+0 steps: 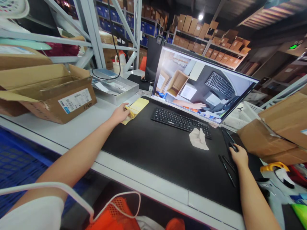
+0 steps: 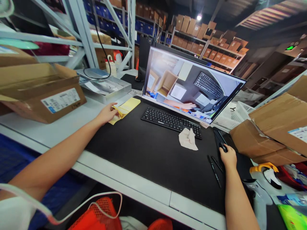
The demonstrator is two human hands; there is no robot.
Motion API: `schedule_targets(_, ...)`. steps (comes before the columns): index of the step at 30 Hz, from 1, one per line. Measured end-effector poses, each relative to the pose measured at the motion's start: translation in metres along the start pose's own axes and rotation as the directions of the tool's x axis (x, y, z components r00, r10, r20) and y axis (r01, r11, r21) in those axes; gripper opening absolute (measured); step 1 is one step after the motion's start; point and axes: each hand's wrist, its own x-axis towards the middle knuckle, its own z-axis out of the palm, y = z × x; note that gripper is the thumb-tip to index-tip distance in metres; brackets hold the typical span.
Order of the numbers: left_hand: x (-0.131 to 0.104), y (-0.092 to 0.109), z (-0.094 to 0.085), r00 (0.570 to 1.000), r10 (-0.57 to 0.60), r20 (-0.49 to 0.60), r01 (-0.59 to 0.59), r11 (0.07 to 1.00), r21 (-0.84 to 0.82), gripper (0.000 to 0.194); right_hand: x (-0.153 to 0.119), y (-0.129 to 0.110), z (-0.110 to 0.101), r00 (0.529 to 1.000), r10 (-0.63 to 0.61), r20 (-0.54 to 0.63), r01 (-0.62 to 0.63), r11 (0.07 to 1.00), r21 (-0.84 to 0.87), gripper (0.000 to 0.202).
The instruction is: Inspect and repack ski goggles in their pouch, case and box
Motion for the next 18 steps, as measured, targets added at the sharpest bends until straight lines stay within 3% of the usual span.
schedule_targets(18, -0.0011, 0.0020, -0.0008, 1.000, -0.003, 0.006, 0.002, 1.000, 0.010, 0.078, -0.0001, 0.0010, 0.0005, 1.000, 0.005, -0.011, -0.005, 1.000, -0.023, 0.060)
